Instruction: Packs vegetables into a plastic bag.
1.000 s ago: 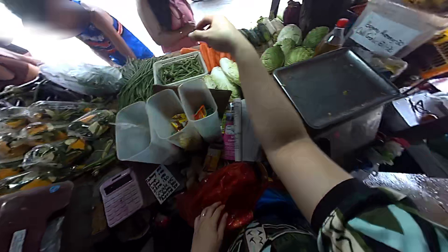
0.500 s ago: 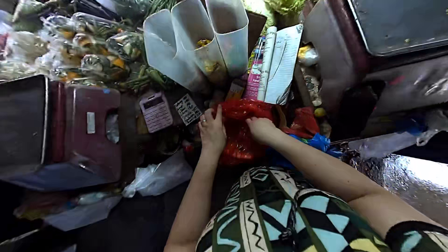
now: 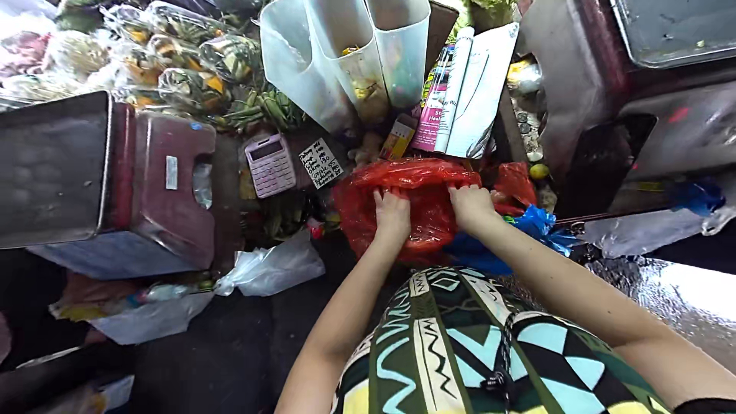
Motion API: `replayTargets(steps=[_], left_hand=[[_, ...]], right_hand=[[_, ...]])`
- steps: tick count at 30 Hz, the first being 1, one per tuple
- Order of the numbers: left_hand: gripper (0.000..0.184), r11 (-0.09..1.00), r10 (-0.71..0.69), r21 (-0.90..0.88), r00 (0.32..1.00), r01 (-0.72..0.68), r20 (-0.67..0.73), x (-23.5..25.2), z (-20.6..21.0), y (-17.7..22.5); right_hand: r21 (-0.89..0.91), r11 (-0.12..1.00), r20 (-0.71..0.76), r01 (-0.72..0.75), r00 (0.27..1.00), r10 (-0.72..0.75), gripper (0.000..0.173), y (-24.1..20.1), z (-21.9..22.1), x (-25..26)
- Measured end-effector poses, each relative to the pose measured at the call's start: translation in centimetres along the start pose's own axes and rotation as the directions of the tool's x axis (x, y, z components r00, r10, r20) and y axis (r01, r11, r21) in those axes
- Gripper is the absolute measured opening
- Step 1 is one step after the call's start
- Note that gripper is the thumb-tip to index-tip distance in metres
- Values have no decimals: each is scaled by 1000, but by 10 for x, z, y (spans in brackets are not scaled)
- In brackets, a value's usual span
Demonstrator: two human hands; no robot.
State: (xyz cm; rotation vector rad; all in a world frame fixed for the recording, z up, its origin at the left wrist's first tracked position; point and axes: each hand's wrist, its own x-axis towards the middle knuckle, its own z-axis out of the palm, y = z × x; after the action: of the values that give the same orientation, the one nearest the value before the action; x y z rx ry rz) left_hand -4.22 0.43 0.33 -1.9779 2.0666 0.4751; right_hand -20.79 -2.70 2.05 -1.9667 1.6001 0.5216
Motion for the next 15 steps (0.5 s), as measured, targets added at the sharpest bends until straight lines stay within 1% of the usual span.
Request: replayTargets(steps=[1, 2, 3, 4, 5, 6, 7, 8, 9, 10, 12, 14, 15], left_hand=[[36, 999, 36, -26, 994, -39, -101, -3, -5, 3], [34, 990, 98, -79, 969, -119, -228, -6, -5, 6], [32, 968, 176, -109, 921, -226, -349, -9, -2, 10], [29, 939, 257, -100, 867, -328, -427, -9, 6, 14], [25, 916, 321, -86, 846, -391, -425, -8, 15, 18], [27, 915, 342, -92, 878, -392, -335, -7, 24, 22], [33, 932, 315, -120, 929, -341, -193, -5, 30, 23], [37, 950, 269, -145, 961, -276, -66, -2, 33, 20], [38, 966, 216, -149, 976, -213, 6, 1, 34, 14], [38, 976, 168, -141, 986, -165, 8, 2, 32, 7], [33, 986, 128, -102, 989, -136, -78, 1, 18, -11], [20, 976, 185, -72, 953, -207, -239, 3, 3, -34], [18, 965, 212, -80, 927, -248, -311, 5, -3, -45]], right_hand=[[14, 999, -24, 30, 999, -29, 85, 4, -1, 0], [23, 999, -37, 43, 998, -42, 89, 7, -3, -1], [29, 999, -45, 39, 998, -38, 87, 8, -5, -3], [24, 999, -48, 24, 999, -22, 81, 8, -6, -5], [19, 1000, -51, -2, 999, 3, 76, 7, -7, -7], [13, 999, -59, -32, 998, 33, 73, 6, -7, -8], [13, 998, -75, -55, 996, 55, 74, 7, -9, -8], [16, 998, -107, -61, 992, 62, 76, 8, -10, -8], [17, 998, -138, -60, 989, 62, 78, 10, -13, -8], [15, 998, -167, -53, 984, 55, 78, 12, -15, -8], [15, 999, -197, -35, 980, 37, 74, 17, -20, -11], [34, 999, -228, 4, 974, 4, 71, 19, -24, -13], [47, 997, -278, 53, 960, -38, 69, 20, -24, -13]])
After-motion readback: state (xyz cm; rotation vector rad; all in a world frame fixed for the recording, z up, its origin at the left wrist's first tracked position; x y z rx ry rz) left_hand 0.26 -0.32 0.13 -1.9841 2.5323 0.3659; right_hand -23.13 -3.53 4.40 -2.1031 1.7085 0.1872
